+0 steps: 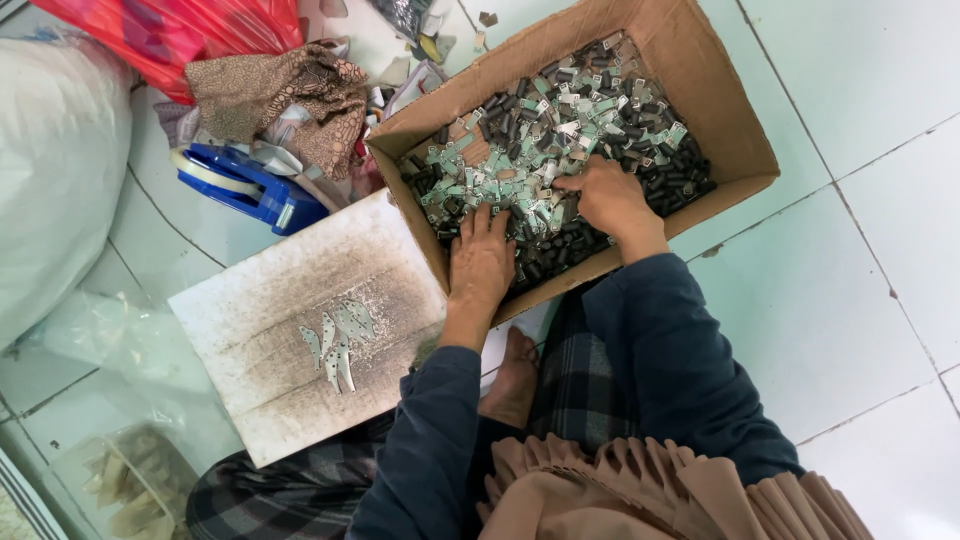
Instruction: A person is seated on the floor, picking up small decorative metal pieces from a cardboard box and carefully arranging them onto a board to follow a specific pattern.
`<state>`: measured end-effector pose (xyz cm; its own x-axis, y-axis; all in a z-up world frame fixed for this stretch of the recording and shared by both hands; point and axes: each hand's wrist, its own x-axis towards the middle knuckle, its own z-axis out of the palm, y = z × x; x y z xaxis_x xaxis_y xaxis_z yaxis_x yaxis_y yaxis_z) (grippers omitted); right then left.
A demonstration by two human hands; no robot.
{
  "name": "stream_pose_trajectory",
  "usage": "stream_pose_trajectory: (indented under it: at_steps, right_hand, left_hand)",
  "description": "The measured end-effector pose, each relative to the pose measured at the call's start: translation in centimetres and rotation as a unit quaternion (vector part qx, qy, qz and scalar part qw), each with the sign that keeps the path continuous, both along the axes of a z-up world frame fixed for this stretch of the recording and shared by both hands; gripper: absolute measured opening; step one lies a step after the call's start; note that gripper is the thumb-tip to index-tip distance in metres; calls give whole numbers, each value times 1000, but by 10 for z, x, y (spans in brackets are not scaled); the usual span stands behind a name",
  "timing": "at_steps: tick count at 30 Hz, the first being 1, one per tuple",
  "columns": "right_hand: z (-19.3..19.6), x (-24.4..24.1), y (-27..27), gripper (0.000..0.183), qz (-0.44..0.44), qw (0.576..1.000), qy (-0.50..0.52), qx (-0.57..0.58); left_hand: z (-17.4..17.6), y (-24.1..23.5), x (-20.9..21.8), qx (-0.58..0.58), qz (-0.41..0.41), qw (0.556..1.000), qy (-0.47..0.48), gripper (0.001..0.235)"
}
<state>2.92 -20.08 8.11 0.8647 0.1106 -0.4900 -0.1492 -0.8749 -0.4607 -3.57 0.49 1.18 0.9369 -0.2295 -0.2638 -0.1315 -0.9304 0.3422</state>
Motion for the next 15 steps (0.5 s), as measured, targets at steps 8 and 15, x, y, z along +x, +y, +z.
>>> stream_pose_trajectory:
  at_steps: [8, 15]
  right_hand:
    - [-74, 9, -35, 47, 27, 996, -26, -86]
    - [-80, 9, -51, 41, -62, 997, -55, 6]
  left_hand:
    - [-1, 0, 0, 8, 0, 1000, 6, 51]
    - [5, 0, 1, 8, 1, 1000, 15, 50]
